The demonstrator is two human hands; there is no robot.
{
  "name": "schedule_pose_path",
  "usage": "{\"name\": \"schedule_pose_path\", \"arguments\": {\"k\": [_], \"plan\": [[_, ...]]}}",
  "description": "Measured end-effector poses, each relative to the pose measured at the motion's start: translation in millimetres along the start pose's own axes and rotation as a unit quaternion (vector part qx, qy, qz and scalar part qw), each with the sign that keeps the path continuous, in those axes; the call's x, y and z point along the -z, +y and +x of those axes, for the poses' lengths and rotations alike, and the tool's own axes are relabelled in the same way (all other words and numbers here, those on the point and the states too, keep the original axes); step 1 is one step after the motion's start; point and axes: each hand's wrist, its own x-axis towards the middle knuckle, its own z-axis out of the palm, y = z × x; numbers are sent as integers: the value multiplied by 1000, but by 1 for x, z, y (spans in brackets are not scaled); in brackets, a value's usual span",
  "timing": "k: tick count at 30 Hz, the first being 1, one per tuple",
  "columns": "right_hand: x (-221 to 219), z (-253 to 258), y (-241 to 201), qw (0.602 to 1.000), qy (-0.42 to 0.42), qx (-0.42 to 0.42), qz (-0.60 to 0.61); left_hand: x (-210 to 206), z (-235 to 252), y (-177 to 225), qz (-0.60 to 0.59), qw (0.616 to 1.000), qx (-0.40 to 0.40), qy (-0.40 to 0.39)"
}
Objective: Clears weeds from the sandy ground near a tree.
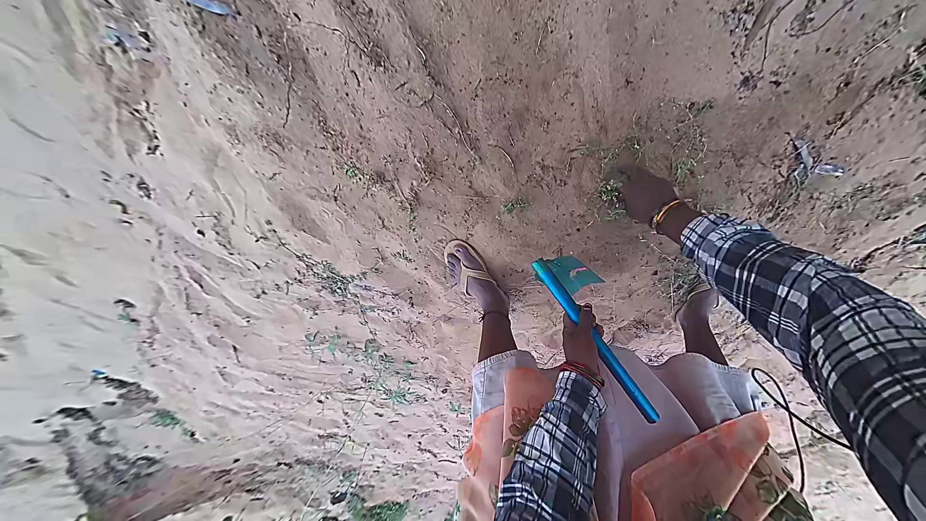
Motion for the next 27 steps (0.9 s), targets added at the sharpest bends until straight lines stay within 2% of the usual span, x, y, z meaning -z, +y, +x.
{"name": "schedule_pose_path", "arguments": {"k": [2, 5, 8, 11, 22, 25, 27], "plan": [[19, 35, -3, 996, 43, -69, 49, 3, 3, -3, 11, 1000, -1, 5], [34, 73, 3, 968, 36, -207, 136, 8, 6, -6, 24, 1000, 2, 13], [37, 72, 18, 941, 63, -246, 223, 8, 7, -9, 29, 999, 9, 11], [37, 63, 31, 938, 58, -244, 238, 5, 4, -7, 21, 1000, 13, 8], [52, 50, 31, 950, 63, -233, 199, 3, 5, -6, 34, 999, -9, -4], [44, 27, 10, 966, 13, -191, 174, 3, 8, -3, 32, 999, -9, 2], [11, -15, -15, 976, -51, -136, 162, 2, 4, -4, 27, 1000, 5, 9]]}}
